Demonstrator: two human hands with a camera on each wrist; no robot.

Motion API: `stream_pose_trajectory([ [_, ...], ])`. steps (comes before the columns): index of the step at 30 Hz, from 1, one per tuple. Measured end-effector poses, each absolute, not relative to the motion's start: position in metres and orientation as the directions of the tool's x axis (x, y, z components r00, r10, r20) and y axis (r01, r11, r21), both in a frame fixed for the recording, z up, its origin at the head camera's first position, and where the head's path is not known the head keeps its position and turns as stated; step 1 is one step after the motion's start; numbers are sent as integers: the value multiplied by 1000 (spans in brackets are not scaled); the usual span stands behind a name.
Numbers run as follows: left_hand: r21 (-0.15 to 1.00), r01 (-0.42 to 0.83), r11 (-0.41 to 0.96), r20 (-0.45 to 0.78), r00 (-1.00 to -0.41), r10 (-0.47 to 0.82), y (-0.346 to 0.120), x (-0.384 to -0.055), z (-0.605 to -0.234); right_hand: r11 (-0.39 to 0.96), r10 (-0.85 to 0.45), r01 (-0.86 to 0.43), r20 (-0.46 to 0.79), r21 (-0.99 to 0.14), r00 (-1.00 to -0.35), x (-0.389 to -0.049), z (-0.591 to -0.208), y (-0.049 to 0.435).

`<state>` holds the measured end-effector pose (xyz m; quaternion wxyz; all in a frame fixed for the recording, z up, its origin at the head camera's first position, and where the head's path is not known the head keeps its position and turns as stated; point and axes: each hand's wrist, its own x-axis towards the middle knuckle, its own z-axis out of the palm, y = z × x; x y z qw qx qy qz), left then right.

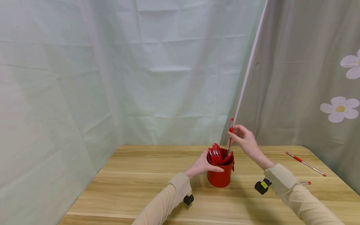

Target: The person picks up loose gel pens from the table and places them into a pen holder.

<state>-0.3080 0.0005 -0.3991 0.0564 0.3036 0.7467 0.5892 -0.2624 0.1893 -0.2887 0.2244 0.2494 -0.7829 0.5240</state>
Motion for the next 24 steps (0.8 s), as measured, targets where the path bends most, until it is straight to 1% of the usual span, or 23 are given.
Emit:
stream_pose_trajectory([
  [6, 912, 390, 128, 273, -809, 521, 1, -308, -399, 314, -162, -586, 566, -747, -808, -277, -304, 193],
  [11, 907, 397, 142, 271, -807, 525, 1, -308, -398, 327, -188, -595, 566, -734, -803, -268, -302, 186],
  [17, 905, 394, 161, 262, -813, 520, 1, -309, -399, 344, -195, -570, 537, -746, -821, -259, -299, 182],
  [20, 907, 390, 159, 258, -813, 522, -1, -302, -391, 367, -196, -563, 530, -740, -825, -258, -300, 181],
  [24, 910, 387, 148, 260, -812, 523, -1, -302, -391, 411, -197, -553, 521, -725, -830, -256, -301, 179],
])
